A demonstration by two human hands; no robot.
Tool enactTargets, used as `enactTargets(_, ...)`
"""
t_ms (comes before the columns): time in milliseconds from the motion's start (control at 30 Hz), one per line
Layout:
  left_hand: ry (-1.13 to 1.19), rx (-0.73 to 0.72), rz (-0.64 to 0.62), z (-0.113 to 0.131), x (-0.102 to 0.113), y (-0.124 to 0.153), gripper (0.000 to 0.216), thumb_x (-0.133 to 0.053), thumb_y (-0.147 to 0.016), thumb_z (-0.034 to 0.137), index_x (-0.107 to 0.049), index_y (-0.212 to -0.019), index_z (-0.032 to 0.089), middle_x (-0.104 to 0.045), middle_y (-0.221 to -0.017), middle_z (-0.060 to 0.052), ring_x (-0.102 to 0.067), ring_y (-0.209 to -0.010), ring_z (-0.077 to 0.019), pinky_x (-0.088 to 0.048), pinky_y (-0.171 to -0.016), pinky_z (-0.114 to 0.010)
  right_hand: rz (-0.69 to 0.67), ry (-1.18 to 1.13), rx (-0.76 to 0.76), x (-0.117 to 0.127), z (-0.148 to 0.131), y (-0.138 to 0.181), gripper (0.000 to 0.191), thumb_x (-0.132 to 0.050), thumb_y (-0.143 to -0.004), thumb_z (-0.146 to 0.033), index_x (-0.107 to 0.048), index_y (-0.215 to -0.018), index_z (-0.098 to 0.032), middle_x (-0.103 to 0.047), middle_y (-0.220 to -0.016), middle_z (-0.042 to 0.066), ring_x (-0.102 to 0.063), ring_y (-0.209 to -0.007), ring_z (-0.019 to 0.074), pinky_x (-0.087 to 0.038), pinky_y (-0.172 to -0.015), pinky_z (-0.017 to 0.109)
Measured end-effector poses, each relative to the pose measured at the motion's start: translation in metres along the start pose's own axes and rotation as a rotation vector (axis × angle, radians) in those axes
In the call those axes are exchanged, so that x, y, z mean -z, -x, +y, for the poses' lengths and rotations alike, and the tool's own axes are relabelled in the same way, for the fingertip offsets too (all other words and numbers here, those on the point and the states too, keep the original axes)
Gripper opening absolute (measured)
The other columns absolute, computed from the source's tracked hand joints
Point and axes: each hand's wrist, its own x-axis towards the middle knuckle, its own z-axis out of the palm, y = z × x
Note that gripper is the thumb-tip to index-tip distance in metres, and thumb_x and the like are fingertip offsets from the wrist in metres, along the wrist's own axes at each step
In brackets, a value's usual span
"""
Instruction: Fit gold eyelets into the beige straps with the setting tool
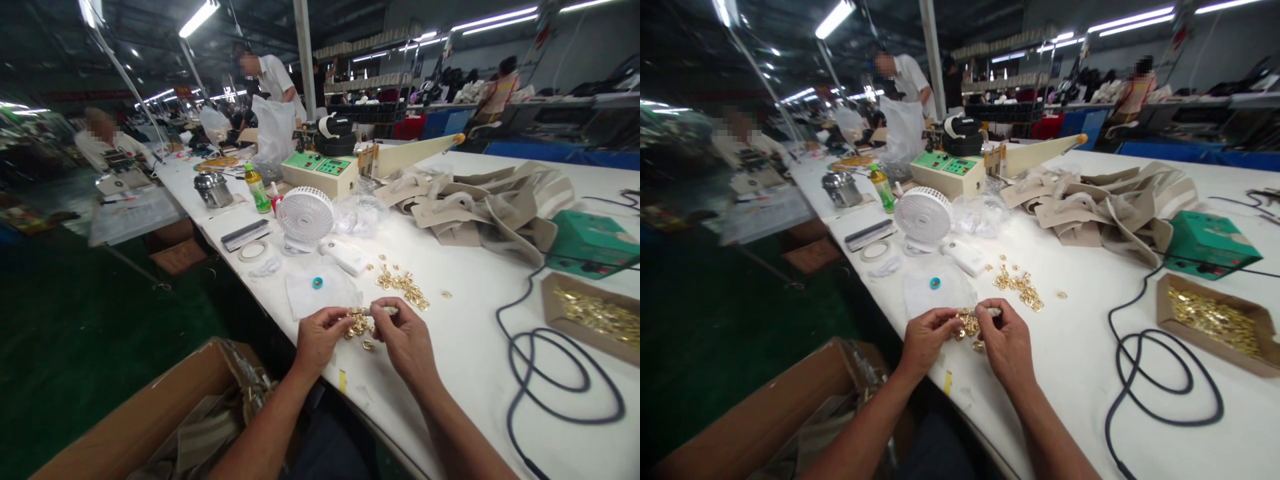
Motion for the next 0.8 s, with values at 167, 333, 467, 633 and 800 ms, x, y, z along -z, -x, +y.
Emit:
enactTargets(167,-0.006,-0.015,0.01,-0.0009,0.0007,0.0006,0.024,-0.09,-0.072,0.034,-0.084,-0.089,0.018,-0.084,-0.086,-0.006,-0.078,-0.074,-0.0194,-0.063,-0.07,-0.027,0.011,0.006,0.008,0.0003,0.0004,-0.0015,0.031,-0.066,-0.09,-0.052,-0.07,-0.092,-0.021,-0.066,-0.058,-0.002,-0.061,-0.055,0.0161,-0.05,-0.056,0.026)
enactTargets(333,-0.001,-0.023,-0.003,-0.0021,0.0015,0.0009,0.025,-0.09,-0.073,0.035,-0.084,-0.091,0.019,-0.085,-0.092,-0.006,-0.08,-0.08,-0.0211,-0.064,-0.077,-0.028,0.011,-0.007,0.003,-0.0007,0.0008,-0.0018,0.031,-0.067,-0.089,-0.052,-0.07,-0.091,-0.021,-0.065,-0.058,-0.002,-0.06,-0.054,0.0158,-0.05,-0.056,0.025)
enactTargets(467,-0.002,-0.027,0.001,-0.0035,0.0022,0.0011,0.026,-0.09,-0.074,0.035,-0.084,-0.093,0.019,-0.085,-0.091,-0.006,-0.08,-0.08,-0.0212,-0.065,-0.076,-0.028,-0.001,-0.026,-0.002,-0.0013,0.0002,-0.0011,0.032,-0.068,-0.089,-0.052,-0.07,-0.09,-0.02,-0.066,-0.058,-0.001,-0.061,-0.053,0.0161,-0.051,-0.055,0.026)
enactTargets(633,-0.005,-0.034,0.002,-0.0026,0.0021,0.0016,0.026,-0.09,-0.073,0.036,-0.084,-0.092,0.019,-0.085,-0.091,-0.006,-0.08,-0.08,-0.0224,-0.065,-0.077,-0.03,-0.01,-0.037,-0.009,-0.0023,-0.0013,-0.0006,0.033,-0.068,-0.088,-0.053,-0.07,-0.089,-0.021,-0.065,-0.057,-0.001,-0.062,-0.052,0.0167,-0.051,-0.053,0.026)
enactTargets(800,-0.006,-0.039,-0.005,-0.0014,0.0019,0.0021,0.026,-0.09,-0.074,0.037,-0.083,-0.092,0.019,-0.085,-0.093,-0.006,-0.081,-0.083,-0.0242,-0.066,-0.081,-0.034,-0.014,-0.022,-0.009,-0.0036,0.0009,-0.0006,0.033,-0.067,-0.089,-0.054,-0.07,-0.091,-0.021,-0.065,-0.057,-0.001,-0.063,-0.052,0.0169,-0.051,-0.053,0.026)
